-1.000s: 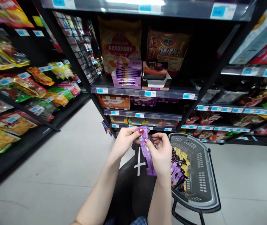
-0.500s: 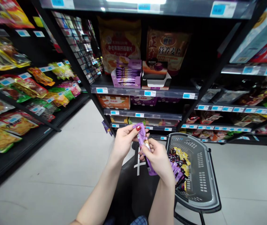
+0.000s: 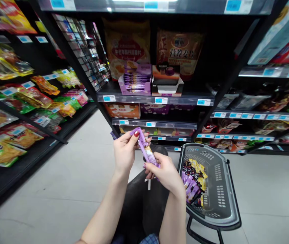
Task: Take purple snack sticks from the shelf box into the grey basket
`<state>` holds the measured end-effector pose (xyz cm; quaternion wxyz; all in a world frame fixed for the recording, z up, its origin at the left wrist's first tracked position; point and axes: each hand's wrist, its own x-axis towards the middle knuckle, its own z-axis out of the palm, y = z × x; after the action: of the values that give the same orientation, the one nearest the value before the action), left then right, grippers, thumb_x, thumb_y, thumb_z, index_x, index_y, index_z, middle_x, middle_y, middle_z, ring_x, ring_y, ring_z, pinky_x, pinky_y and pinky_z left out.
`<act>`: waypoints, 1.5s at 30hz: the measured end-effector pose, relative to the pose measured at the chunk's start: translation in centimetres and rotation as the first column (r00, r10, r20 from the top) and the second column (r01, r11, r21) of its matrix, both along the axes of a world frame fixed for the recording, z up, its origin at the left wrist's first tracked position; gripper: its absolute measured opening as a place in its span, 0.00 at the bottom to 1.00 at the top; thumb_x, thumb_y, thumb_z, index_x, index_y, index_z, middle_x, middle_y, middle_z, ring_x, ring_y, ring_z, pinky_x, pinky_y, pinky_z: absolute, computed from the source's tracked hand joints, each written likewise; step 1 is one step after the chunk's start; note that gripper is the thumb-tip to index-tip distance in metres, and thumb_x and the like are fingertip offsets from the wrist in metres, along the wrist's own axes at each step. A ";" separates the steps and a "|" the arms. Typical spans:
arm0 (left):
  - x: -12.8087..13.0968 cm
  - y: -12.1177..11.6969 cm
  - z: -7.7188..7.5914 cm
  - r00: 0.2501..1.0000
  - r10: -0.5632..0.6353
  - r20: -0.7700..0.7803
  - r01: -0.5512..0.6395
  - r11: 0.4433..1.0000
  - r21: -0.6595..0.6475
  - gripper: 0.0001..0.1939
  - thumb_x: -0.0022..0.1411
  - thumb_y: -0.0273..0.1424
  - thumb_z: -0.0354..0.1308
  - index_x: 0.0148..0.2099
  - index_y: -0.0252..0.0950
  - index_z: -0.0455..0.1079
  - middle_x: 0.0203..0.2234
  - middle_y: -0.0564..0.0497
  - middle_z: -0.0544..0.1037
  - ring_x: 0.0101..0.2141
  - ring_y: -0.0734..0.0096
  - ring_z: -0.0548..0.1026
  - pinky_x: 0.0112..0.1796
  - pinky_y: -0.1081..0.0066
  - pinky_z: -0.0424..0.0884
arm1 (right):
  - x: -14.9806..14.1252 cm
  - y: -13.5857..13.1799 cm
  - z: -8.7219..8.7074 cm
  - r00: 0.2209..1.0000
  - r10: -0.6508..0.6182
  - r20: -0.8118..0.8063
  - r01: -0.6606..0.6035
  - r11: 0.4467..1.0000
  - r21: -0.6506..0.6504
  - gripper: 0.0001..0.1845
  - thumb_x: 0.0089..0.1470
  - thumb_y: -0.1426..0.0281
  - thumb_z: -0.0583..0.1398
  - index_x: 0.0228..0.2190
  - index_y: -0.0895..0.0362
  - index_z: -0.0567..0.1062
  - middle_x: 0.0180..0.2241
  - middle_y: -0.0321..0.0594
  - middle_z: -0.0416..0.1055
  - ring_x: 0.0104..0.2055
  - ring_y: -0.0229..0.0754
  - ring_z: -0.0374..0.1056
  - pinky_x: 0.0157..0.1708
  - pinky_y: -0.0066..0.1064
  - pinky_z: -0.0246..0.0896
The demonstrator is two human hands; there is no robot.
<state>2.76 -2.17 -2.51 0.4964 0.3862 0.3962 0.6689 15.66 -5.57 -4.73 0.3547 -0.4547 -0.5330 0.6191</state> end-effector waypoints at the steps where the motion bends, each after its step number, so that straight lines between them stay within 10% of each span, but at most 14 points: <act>1: 0.0 0.0 0.0 1.000 0.006 0.008 -0.006 1.000 0.009 0.14 0.55 0.38 0.61 0.36 0.31 0.75 0.32 0.44 0.81 0.29 0.62 0.80 0.29 0.68 0.76 | -0.1 0.1 -0.1 1.000 0.004 -0.012 -0.004 1.000 -0.007 0.09 0.47 0.66 0.62 0.29 0.59 0.69 0.21 0.32 0.70 0.20 0.34 0.69 0.22 0.25 0.65; 16: -2.6 0.1 1.0 0.967 0.233 0.104 -0.245 0.962 0.121 0.12 0.55 0.36 0.61 0.37 0.31 0.74 0.30 0.45 0.81 0.29 0.64 0.80 0.33 0.67 0.77 | -0.2 0.4 -1.0 0.967 0.156 -0.201 -0.147 0.987 0.058 0.17 0.55 0.59 0.55 0.33 0.62 0.71 0.19 0.32 0.64 0.18 0.27 0.46 0.20 0.25 0.41; 27: -2.3 0.6 0.5 0.971 -0.234 -0.047 0.236 0.972 0.020 0.15 0.46 0.29 0.67 0.37 0.33 0.69 0.27 0.50 0.79 0.28 0.71 0.77 0.31 0.74 0.75 | -0.7 1.2 -1.5 0.882 -0.019 -0.471 -0.042 0.992 -0.119 0.09 0.41 0.70 0.65 0.26 0.61 0.71 0.16 0.26 0.55 0.17 0.24 0.41 0.19 0.25 0.35; 45: -1.6 0.6 0.3 0.998 -0.004 -0.062 0.004 1.000 -0.012 0.13 0.47 0.34 0.66 0.31 0.32 0.68 0.20 0.54 0.75 0.21 0.75 0.74 0.23 0.76 0.74 | -0.4 0.3 -0.2 0.939 -0.066 -0.338 0.032 0.994 -0.104 0.19 0.45 0.60 0.64 0.35 0.62 0.73 0.20 0.39 0.73 0.13 0.33 0.63 0.09 0.21 0.51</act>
<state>1.16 -1.59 -2.21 0.4874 0.4049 0.4145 0.6532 15.26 -5.31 -4.94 0.4344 -0.3706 -0.4216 0.7044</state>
